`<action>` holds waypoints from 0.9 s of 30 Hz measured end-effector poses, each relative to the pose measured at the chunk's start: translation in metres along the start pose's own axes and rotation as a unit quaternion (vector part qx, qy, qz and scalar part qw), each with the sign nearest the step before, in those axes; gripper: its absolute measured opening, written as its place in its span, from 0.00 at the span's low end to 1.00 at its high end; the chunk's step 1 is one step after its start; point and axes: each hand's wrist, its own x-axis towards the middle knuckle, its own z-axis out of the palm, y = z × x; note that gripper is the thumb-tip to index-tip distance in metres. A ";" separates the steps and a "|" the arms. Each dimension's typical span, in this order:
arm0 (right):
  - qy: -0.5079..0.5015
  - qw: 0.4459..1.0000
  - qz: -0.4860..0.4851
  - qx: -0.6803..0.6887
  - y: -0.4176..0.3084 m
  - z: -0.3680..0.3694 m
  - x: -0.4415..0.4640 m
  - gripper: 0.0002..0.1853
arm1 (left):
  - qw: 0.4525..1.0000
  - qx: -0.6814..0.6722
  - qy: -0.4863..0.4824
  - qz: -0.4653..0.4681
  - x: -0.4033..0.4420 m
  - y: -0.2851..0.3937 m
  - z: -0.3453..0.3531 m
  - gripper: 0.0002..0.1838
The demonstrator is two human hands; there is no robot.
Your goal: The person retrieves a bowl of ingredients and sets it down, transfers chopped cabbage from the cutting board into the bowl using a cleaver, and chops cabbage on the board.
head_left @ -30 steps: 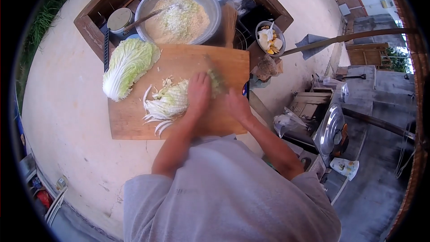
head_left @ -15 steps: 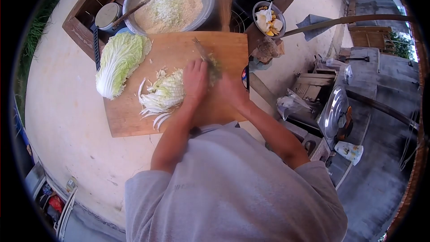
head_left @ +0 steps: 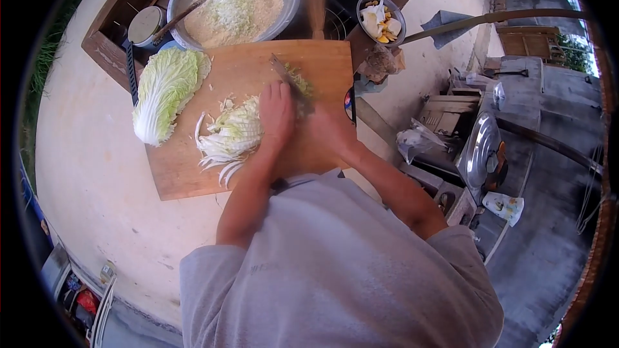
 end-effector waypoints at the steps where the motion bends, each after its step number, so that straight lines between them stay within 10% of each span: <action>1: 0.018 1.000 0.002 0.005 -0.002 -0.001 0.001 0.09 | 1.000 0.001 -0.004 0.001 0.003 0.000 -0.001 0.09; 27: 0.051 0.994 0.014 0.092 -0.019 -0.021 -0.019 0.11 | 1.000 0.006 -0.001 0.025 0.010 -0.014 -0.036 0.05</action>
